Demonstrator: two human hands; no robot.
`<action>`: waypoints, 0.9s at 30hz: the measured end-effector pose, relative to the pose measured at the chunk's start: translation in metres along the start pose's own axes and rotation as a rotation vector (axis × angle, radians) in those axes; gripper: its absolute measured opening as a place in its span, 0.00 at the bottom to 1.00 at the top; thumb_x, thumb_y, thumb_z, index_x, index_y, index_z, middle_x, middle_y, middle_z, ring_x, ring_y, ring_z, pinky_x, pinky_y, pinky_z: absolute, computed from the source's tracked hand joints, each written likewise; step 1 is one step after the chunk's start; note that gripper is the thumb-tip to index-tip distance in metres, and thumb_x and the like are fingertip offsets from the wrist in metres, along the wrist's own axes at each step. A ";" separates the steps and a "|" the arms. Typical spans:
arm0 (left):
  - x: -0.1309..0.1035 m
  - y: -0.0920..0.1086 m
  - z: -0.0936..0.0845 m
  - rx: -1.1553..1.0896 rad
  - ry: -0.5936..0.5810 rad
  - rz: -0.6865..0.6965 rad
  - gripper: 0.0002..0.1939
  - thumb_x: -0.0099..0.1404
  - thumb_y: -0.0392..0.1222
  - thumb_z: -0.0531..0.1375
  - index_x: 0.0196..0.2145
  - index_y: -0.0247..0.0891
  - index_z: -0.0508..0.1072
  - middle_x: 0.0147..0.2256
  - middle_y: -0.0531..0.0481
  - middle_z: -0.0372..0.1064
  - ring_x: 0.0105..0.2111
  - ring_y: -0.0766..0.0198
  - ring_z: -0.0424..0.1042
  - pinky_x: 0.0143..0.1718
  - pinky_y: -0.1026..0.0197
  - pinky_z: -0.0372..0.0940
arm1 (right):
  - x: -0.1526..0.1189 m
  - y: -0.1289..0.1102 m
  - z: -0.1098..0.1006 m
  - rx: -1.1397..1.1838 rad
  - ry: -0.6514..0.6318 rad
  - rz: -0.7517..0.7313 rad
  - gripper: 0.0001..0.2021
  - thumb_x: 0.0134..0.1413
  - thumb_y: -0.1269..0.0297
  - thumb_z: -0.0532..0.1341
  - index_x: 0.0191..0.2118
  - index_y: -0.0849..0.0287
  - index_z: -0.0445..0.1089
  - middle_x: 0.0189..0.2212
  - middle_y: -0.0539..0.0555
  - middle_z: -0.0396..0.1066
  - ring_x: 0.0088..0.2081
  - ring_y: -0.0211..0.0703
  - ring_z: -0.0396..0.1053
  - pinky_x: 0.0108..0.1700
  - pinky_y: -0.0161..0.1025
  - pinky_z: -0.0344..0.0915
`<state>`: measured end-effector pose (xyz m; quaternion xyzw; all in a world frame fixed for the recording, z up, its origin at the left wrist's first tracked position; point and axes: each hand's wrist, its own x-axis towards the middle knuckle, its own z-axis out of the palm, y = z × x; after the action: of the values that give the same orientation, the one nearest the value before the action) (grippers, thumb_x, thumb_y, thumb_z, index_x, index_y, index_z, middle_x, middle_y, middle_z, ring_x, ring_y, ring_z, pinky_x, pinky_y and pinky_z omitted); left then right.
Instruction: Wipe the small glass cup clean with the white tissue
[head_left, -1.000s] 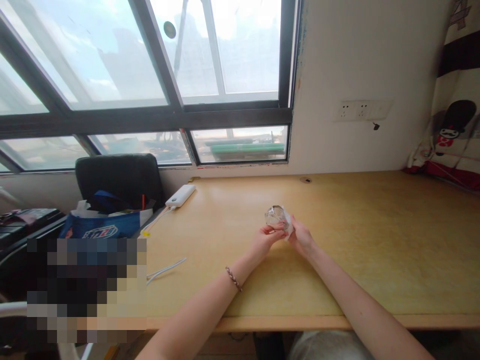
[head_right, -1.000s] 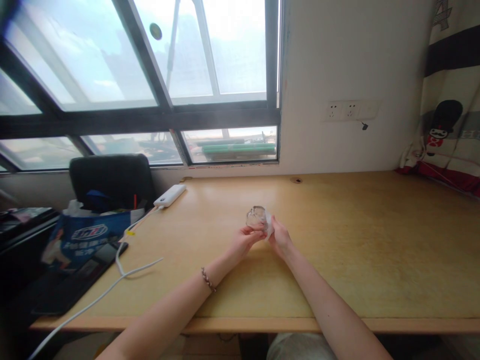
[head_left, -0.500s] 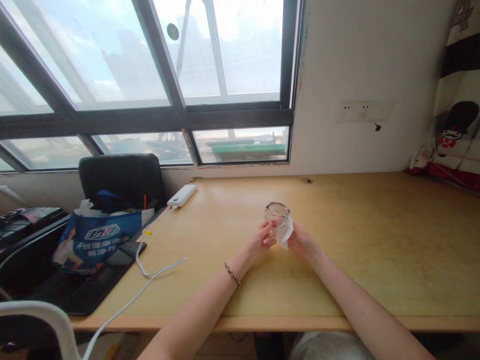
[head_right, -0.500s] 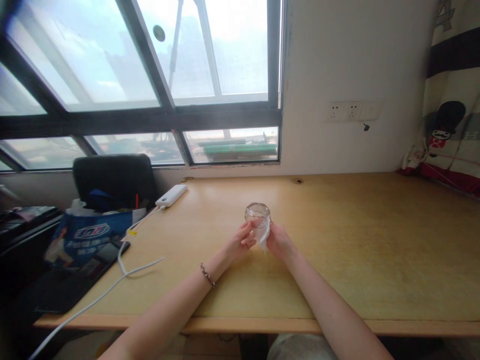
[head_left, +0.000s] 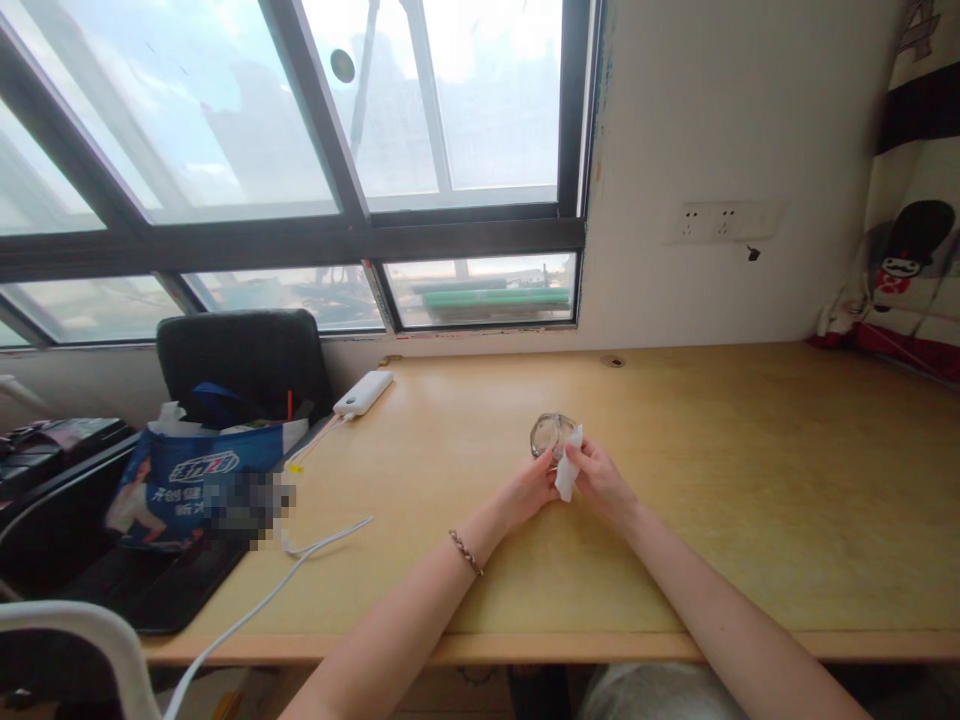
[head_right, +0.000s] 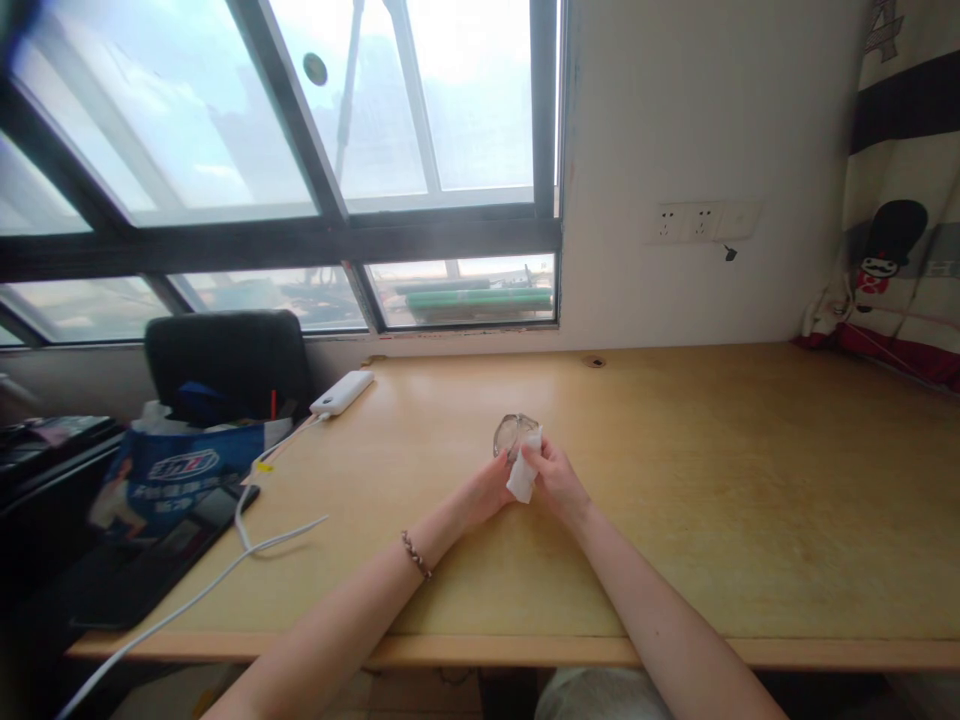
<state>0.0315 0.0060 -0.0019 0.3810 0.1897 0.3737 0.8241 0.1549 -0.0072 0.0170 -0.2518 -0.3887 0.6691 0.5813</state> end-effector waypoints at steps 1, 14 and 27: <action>0.000 -0.001 0.001 0.004 -0.009 0.013 0.23 0.56 0.52 0.55 0.45 0.34 0.66 0.41 0.43 0.65 0.39 0.60 0.64 0.37 0.61 0.61 | -0.001 -0.001 0.002 -0.019 0.007 -0.005 0.11 0.41 0.61 0.63 0.33 0.59 0.67 0.28 0.51 0.70 0.28 0.38 0.66 0.32 0.34 0.62; -0.009 0.009 0.019 0.125 0.074 0.103 0.20 0.52 0.39 0.61 0.44 0.37 0.66 0.45 0.42 0.64 0.39 0.58 0.67 0.35 0.59 0.63 | 0.001 -0.014 -0.006 -0.219 -0.049 -0.017 0.14 0.34 0.68 0.66 0.33 0.61 0.69 0.31 0.54 0.71 0.31 0.41 0.67 0.34 0.35 0.62; -0.008 0.011 0.027 0.168 0.109 0.175 0.23 0.46 0.35 0.64 0.42 0.34 0.67 0.42 0.42 0.66 0.41 0.55 0.66 0.39 0.60 0.60 | 0.001 -0.017 -0.005 0.058 -0.026 0.065 0.13 0.46 0.55 0.58 0.24 0.61 0.68 0.26 0.53 0.71 0.30 0.41 0.67 0.38 0.38 0.61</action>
<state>0.0372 -0.0079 0.0243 0.4428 0.2307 0.4470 0.7422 0.1684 -0.0048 0.0281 -0.2387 -0.3682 0.7017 0.5613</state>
